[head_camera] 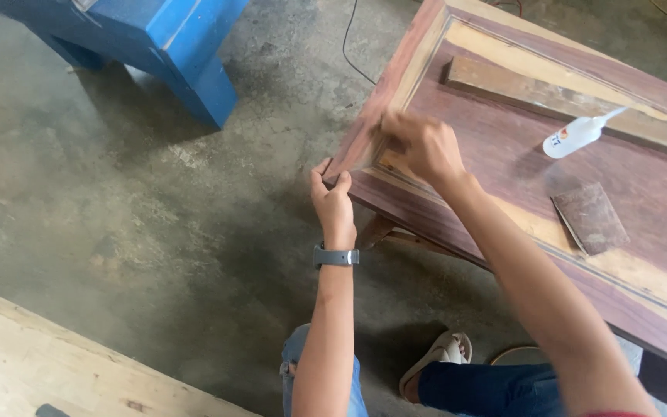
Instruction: The person applies glue from a bottle onto the edges of a wooden table and then sands the surface with a sanding block. The person moves the sanding block along the edges and the top surface of the table.
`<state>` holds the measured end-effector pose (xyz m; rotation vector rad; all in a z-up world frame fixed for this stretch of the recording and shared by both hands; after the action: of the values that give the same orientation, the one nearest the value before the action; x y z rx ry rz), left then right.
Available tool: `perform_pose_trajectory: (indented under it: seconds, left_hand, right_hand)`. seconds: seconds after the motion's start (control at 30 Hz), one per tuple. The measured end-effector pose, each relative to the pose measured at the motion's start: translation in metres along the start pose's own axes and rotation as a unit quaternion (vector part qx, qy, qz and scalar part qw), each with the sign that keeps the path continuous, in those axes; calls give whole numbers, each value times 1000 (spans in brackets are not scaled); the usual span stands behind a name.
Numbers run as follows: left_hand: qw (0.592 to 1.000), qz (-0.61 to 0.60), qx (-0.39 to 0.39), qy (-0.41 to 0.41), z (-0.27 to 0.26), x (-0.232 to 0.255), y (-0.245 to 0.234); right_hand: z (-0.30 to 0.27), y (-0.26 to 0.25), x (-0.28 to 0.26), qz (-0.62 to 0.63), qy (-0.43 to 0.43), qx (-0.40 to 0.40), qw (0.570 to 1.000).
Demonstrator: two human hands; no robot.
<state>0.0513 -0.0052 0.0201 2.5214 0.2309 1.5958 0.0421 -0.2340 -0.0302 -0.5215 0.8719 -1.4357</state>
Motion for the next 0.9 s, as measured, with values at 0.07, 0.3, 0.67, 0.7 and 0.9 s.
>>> perform_pose_trajectory:
  seconds: [0.07,0.3,0.67,0.7,0.9]
  left_hand:
    - [1000,3,8,-4,0,0,0]
    - [990,59,35,123,12,-22,-2]
    - [811,117,22,573,-102,-20,24]
    - [778,97,-117,610,-129,-38,35]
    - [509,117,-545,656,-277,-215,25]
  right_hand:
    - [-5,-41,-40,10,13,-6,1000]
    - [43,28,39,-42,41,4,998]
    - [20,-21,5,51,23,-9,998]
    - [37,-1,30,25,17,4,1000]
    - [36,-78,-65,86,-20,-53,995]
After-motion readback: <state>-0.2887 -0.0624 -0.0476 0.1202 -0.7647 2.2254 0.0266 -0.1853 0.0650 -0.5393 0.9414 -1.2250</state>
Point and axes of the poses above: each hand's wrist, its own z-axis towards the middle knuckle, its own y-axis out of the palm, x = y × z, the point moved 6 cm from there along z, towards the middle knuckle, and after that the axes turned 12 degrees about x, right-handed, at the moved point
